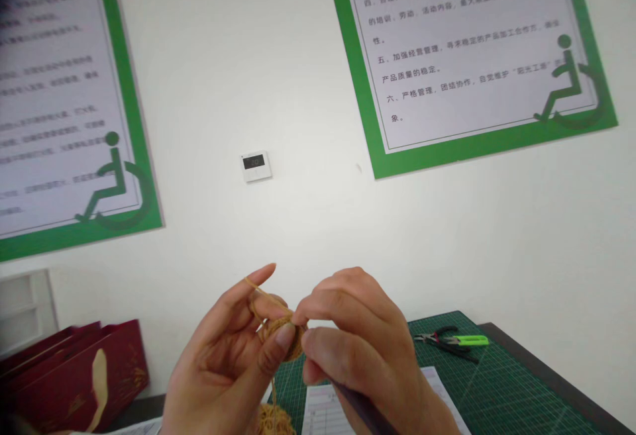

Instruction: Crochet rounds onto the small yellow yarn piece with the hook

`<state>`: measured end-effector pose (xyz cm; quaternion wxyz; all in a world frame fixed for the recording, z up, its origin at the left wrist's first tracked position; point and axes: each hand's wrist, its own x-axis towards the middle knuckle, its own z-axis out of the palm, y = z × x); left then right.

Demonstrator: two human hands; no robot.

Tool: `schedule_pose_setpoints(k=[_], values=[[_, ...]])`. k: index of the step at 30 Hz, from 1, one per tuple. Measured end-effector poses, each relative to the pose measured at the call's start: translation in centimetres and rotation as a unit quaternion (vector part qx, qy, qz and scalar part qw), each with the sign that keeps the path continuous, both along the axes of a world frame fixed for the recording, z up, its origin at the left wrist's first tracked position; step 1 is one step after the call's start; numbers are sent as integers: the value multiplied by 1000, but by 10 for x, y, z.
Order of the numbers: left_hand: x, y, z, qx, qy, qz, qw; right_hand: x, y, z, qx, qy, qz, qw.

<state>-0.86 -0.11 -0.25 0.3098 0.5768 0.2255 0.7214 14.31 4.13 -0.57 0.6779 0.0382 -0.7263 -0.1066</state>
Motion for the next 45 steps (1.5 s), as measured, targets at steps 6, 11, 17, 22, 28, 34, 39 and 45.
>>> schedule_pose_setpoints(k=[6,11,17,22,28,34,39,45], values=[[3,-4,3,-70,-66,-72,993,-15,8,-9,-6,70,69,995],[0,-4,5,-115,-89,-99,984,-22,21,-21,-58,78,105,990],[3,-5,4,-121,-97,-75,985,-29,23,-32,45,158,-87,982],[13,-6,2,-43,-57,23,997,-31,9,-28,30,158,-135,978],[11,-3,2,-32,-61,4,998,-27,4,-23,-243,211,113,940],[8,-1,2,-46,-78,-42,995,-32,6,-12,-536,115,415,726],[9,0,2,-36,-88,-29,995,-41,9,-17,-486,99,435,752],[7,-5,5,-84,-117,-63,988,-25,14,-22,-3,102,-55,993]])
